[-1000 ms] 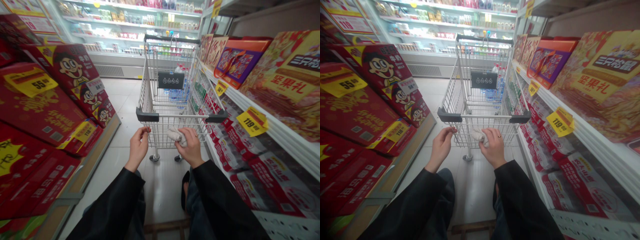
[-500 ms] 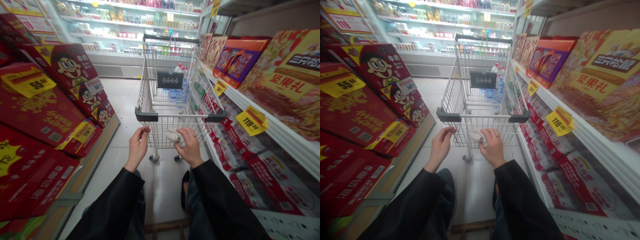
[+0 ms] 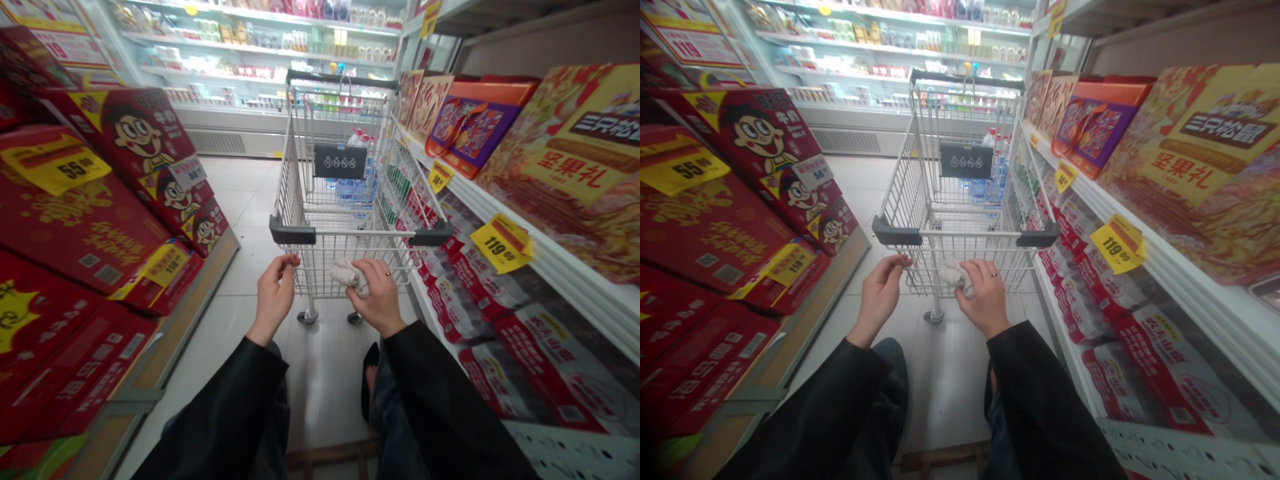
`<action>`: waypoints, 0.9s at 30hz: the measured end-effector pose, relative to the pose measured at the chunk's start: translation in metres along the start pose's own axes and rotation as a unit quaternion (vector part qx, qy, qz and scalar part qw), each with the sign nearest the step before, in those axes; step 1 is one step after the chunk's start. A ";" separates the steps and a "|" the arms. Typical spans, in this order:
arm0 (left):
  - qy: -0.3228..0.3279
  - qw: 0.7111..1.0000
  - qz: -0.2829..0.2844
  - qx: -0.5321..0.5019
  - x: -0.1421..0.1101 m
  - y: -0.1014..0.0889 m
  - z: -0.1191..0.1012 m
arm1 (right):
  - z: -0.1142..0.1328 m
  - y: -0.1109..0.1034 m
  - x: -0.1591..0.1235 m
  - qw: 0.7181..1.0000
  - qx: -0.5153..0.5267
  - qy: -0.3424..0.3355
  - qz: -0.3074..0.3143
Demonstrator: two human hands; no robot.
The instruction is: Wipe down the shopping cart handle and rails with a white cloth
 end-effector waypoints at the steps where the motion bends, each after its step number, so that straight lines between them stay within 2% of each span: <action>1: 0.000 1.000 0.001 0.000 0.000 0.000 0.000 | -0.001 -0.003 0.000 1.000 0.000 0.001 -0.025; 3: 0.000 1.000 0.002 0.000 -0.001 0.000 0.000 | -0.003 -0.009 0.001 0.997 0.002 0.010 -0.077; 5: -0.001 1.000 0.003 -0.001 -0.001 0.000 -0.001 | -0.005 -0.011 0.001 0.996 0.003 0.022 -0.091; 10: 0.000 1.000 0.002 0.002 0.000 0.001 -0.003 | -0.001 0.000 0.000 1.000 0.001 0.007 -0.008; 13: 0.000 1.000 0.001 0.003 0.000 0.000 -0.003 | 0.000 -0.005 0.000 0.999 -0.002 -0.003 -0.037; 16: 0.000 1.000 0.003 0.001 0.000 0.000 -0.003 | -0.003 -0.010 0.002 0.997 0.001 0.016 -0.073; 19: -0.001 1.000 0.004 0.001 0.000 0.000 -0.002 | -0.005 -0.004 0.002 0.999 0.006 0.028 -0.032; 22: 0.001 1.000 0.001 0.002 0.000 0.000 -0.002 | -0.001 0.001 0.000 1.000 0.012 0.006 0.005; 24: 0.002 1.000 0.001 0.002 0.000 0.000 -0.001 | 0.000 -0.002 0.000 1.000 0.013 -0.004 -0.022; 27: 0.003 1.000 0.002 0.001 0.000 0.000 -0.001 | -0.002 -0.014 0.002 0.995 0.012 0.010 -0.099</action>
Point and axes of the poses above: each hand's wrist, its own x-axis towards the middle knuckle, its own y-axis out of the palm, z = x × y, the point moved 5 cm from there along x, towards the middle knuckle, and after that the axes turned 9 degrees about -x, right-handed, at the moved point
